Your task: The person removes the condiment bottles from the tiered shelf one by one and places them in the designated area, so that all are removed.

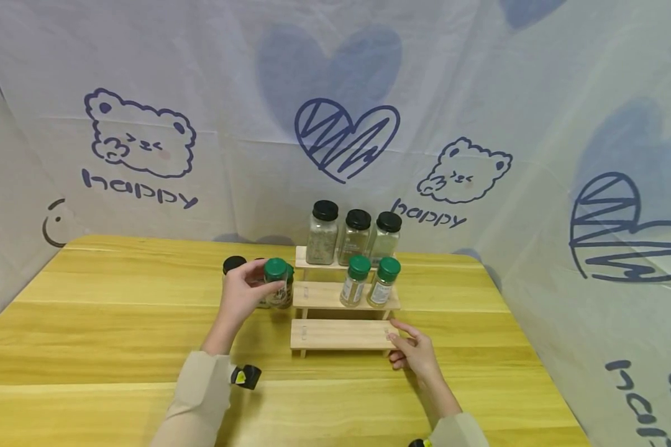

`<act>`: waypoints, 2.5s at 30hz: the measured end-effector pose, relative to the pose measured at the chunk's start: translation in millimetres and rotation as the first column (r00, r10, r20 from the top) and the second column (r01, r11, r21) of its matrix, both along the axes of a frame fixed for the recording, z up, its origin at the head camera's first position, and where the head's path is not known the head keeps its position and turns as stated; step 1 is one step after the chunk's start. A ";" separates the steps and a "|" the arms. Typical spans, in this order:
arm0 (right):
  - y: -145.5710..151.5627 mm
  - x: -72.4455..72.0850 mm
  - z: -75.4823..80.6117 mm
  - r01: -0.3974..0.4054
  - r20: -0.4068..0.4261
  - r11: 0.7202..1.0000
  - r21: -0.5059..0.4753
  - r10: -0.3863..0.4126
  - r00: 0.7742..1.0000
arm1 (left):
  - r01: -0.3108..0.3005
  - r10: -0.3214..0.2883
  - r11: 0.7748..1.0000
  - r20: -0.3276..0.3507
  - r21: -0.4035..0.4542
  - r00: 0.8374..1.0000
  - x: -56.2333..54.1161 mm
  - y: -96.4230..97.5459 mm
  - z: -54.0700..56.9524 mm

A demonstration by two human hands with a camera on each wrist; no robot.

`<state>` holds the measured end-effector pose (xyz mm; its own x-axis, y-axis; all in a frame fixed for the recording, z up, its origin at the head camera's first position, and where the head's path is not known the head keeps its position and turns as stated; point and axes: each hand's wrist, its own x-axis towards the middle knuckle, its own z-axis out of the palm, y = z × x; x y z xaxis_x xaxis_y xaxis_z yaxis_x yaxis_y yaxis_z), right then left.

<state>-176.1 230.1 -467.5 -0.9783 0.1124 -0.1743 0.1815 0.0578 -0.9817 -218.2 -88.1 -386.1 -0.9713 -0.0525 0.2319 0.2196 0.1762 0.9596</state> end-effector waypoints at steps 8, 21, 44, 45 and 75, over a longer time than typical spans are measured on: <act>-0.1 0.3 1.4 0.009 0.007 1.000 0.020 -0.009 1.000 | 0.031 -0.031 1.000 0.044 0.001 0.999 0.0 -1.2 -11.4; -0.8 -0.6 2.0 0.018 0.011 0.999 0.034 -0.018 1.000 | 0.025 -0.025 1.000 0.082 0.001 0.996 -2.4 1.7 -25.7; 0.1 -0.6 0.0 0.019 0.006 0.999 0.030 -0.020 1.000 | 0.040 -0.029 0.996 0.128 -0.081 0.991 -7.8 5.1 -43.8; 0.2 -0.7 -0.2 0.020 0.006 0.999 0.029 -0.020 1.000 | 0.039 -0.028 0.996 0.127 -0.083 0.992 -7.9 5.2 -44.3; 0.4 0.7 0.2 0.027 0.008 0.999 0.034 -0.028 1.000 | 0.016 -0.003 0.995 0.131 -0.103 0.991 -9.0 6.9 -50.6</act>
<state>-175.4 230.5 -467.3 -0.9732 0.1452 -0.1786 0.1922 0.0857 -0.9776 -227.1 -81.2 -436.7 -0.9939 -0.0253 0.1071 0.0960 0.2751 0.9566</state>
